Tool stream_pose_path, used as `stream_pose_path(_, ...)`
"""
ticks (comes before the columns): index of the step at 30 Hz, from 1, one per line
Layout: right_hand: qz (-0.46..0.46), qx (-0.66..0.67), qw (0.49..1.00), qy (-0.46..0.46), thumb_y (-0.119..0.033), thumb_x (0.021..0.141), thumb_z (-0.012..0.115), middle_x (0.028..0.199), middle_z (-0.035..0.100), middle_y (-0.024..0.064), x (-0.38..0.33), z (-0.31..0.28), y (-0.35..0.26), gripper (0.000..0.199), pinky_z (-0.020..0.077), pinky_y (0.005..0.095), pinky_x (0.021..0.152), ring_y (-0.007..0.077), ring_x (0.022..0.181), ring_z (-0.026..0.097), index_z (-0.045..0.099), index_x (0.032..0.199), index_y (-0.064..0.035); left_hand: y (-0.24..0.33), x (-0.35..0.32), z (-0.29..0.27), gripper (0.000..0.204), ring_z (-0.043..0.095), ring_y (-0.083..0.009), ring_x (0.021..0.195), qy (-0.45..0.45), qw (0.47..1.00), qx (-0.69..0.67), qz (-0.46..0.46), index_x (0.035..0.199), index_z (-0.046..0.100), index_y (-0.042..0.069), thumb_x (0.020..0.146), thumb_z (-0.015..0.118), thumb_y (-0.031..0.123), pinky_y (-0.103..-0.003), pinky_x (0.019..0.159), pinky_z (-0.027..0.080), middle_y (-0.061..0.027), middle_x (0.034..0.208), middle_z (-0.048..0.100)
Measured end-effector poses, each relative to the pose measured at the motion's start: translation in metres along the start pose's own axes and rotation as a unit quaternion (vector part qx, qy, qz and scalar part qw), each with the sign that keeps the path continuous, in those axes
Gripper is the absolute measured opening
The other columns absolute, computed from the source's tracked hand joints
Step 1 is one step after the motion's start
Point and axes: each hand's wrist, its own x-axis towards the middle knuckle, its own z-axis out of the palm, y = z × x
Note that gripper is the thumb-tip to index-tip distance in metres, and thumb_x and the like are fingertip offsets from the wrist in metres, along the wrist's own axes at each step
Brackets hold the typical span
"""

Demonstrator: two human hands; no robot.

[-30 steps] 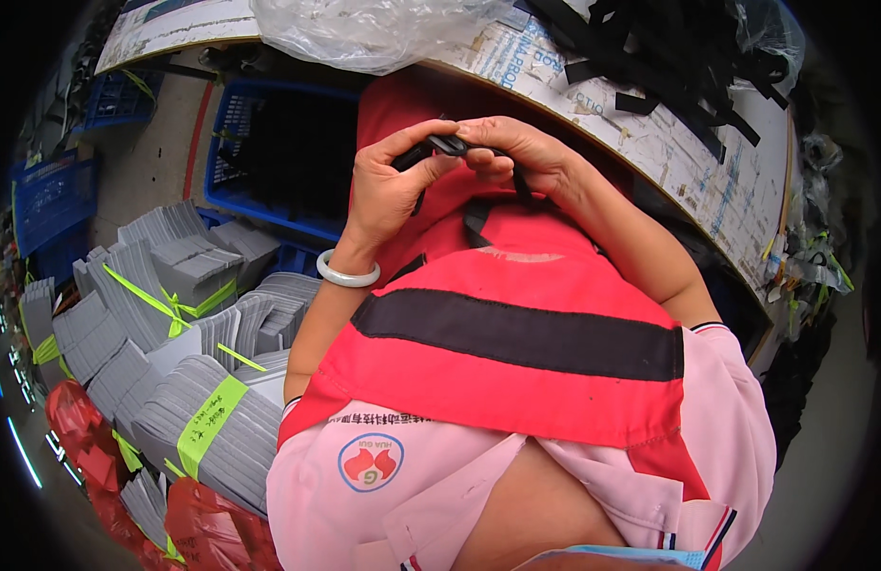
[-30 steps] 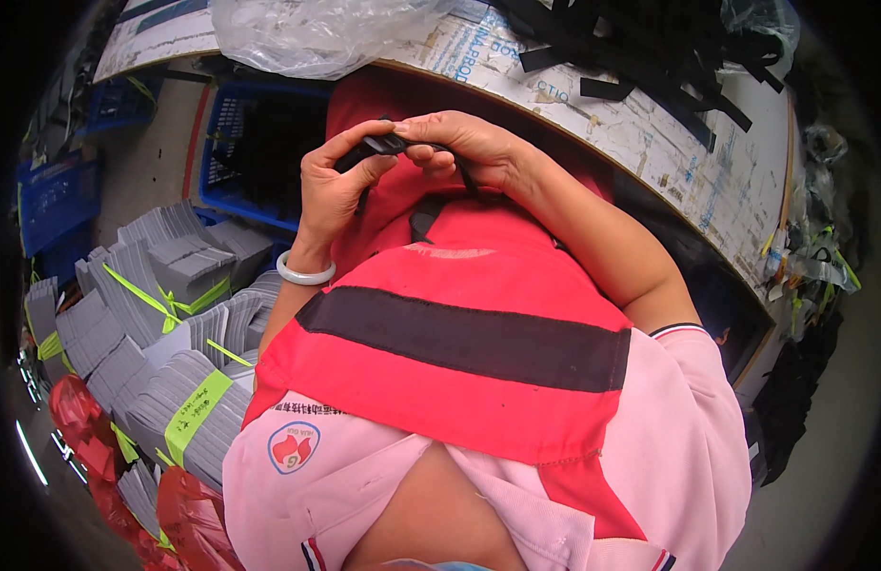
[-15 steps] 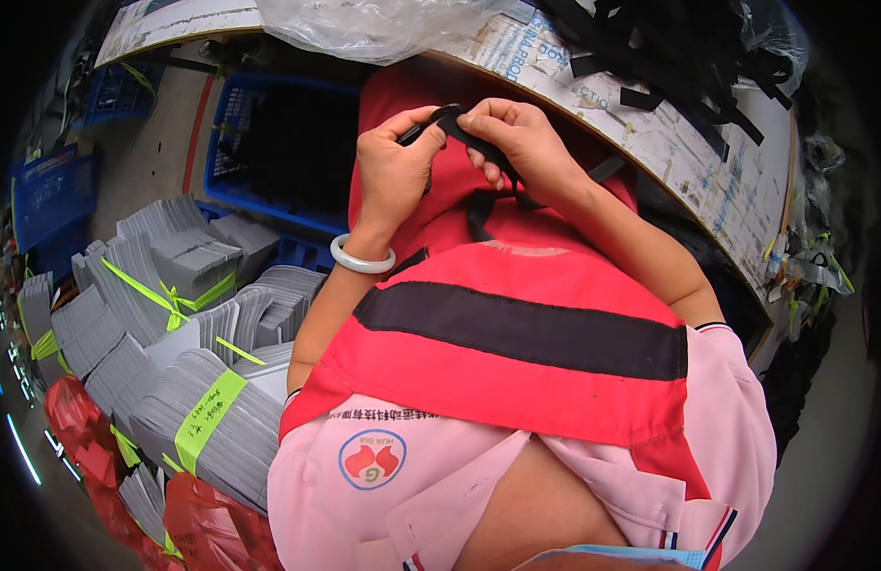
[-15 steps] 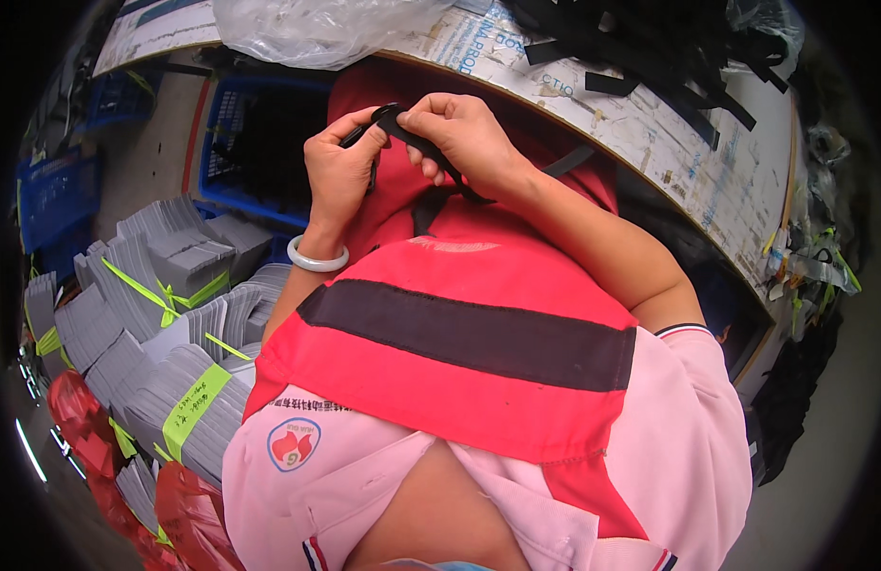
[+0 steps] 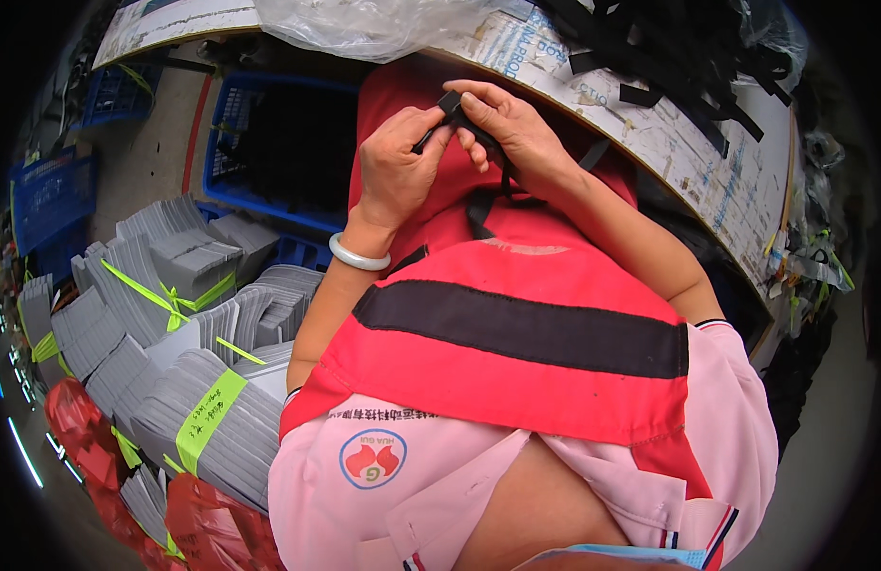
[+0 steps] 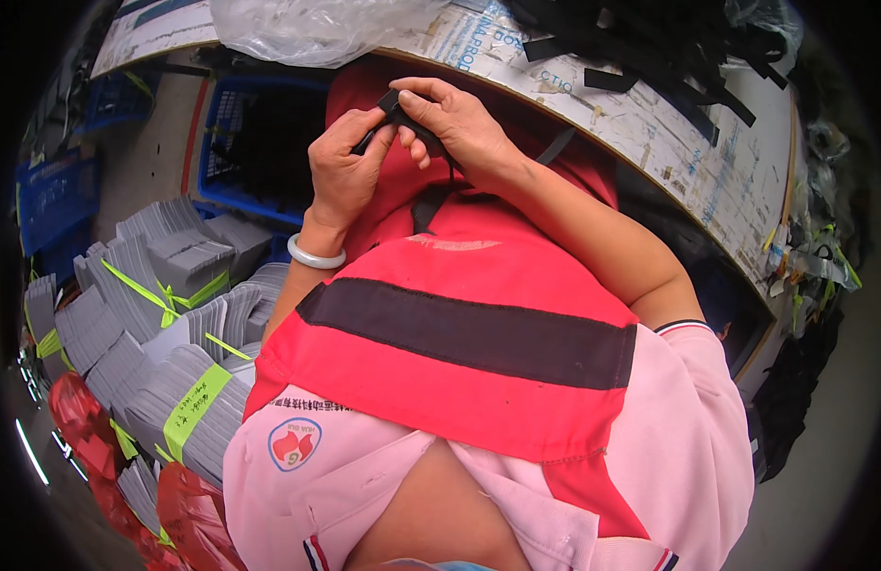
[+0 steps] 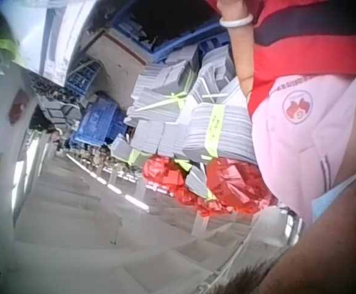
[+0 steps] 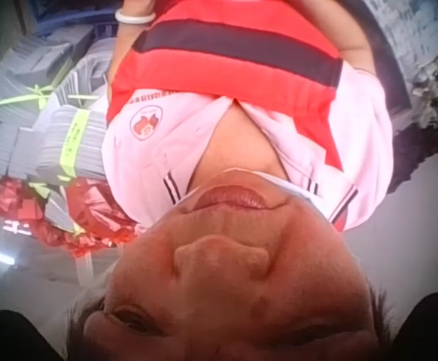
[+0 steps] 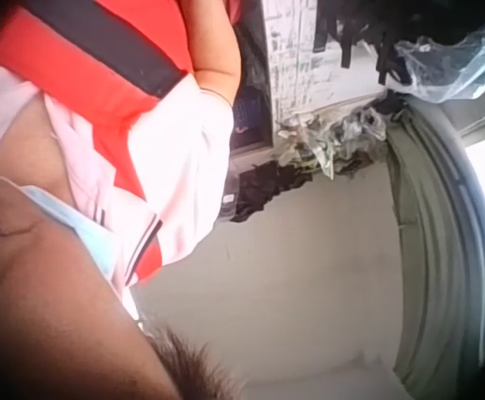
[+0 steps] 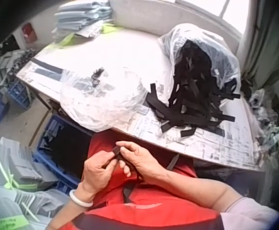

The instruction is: Threading black nylon straps through plastic buckles at a workbench.

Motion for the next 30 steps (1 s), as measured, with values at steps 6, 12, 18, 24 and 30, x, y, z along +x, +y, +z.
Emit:
stream_pose_path(6, -0.035, -0.057, 0.997, 0.031, -0.021, 0.093, 0.063, 0.086, 0.062, 0.0020, 0.004, -0.002, 0.000, 0.023, 0.0491, 0.0222, 0.072, 0.0081, 0.079, 0.059, 0.063, 0.106, -0.0014, 0.002, -0.005, 0.001, 0.016, 0.053, -0.0078, 0.055, 0.027, 0.795, -0.438, -0.419, 0.099, 0.068, -0.001, 0.092, 0.065, 0.013, -0.019, 0.047, 0.038, -0.0035, 0.079, 0.065)
stream_pose_path(12, -0.185, -0.154, 0.970, 0.029, -0.009, 0.092, 0.063, 0.074, 0.060, -0.0017, -0.018, 0.008, -0.018, 0.010, 0.0436, 0.0187, 0.051, 0.0043, 0.060, 0.054, 0.067, 0.100, -0.0048, 0.004, -0.001, 0.004, 0.022, 0.053, -0.0084, 0.054, 0.043, 0.817, -0.412, -0.402, 0.107, 0.065, -0.002, 0.091, 0.065, 0.013, -0.019, 0.045, 0.038, -0.0045, 0.079, 0.065)
stream_pose_path(18, -0.033, -0.266, 0.961, 0.062, -0.011, 0.091, 0.064, 0.072, 0.060, 0.0010, -0.011, 0.002, -0.017, 0.021, 0.0457, 0.0205, 0.048, 0.0056, 0.056, 0.056, 0.060, 0.108, 0.0003, 0.009, -0.005, 0.008, 0.016, 0.050, -0.0027, 0.055, 0.061, 0.886, -0.314, -0.335, 0.099, 0.070, -0.002, 0.087, 0.071, 0.010, -0.017, 0.046, 0.035, 0.0005, 0.071, 0.062)
stream_pose_path(24, -0.068, -0.147, 0.986, 0.028, -0.010, 0.090, 0.066, 0.080, 0.062, 0.0041, -0.001, -0.001, -0.006, 0.029, 0.0499, 0.0221, 0.059, 0.0098, 0.068, 0.061, 0.054, 0.113, 0.0028, 0.008, -0.004, 0.003, 0.012, 0.048, -0.0013, 0.061, 0.036, 0.938, -0.255, -0.232, 0.099, 0.071, 0.000, 0.087, 0.069, 0.005, -0.018, 0.051, 0.036, 0.0035, 0.075, 0.061)
stream_pose_path(30, 0.049, -0.071, 0.996, 0.011, -0.019, 0.096, 0.060, 0.079, 0.061, 0.0025, 0.004, -0.011, -0.007, 0.022, 0.0520, 0.0223, 0.065, 0.0091, 0.068, 0.059, 0.059, 0.105, 0.0003, 0.003, -0.007, -0.002, 0.011, 0.048, -0.0021, 0.063, 0.002, 0.929, -0.277, -0.246, 0.098, 0.071, 0.000, 0.087, 0.068, 0.003, -0.017, 0.054, 0.036, 0.0033, 0.075, 0.059)
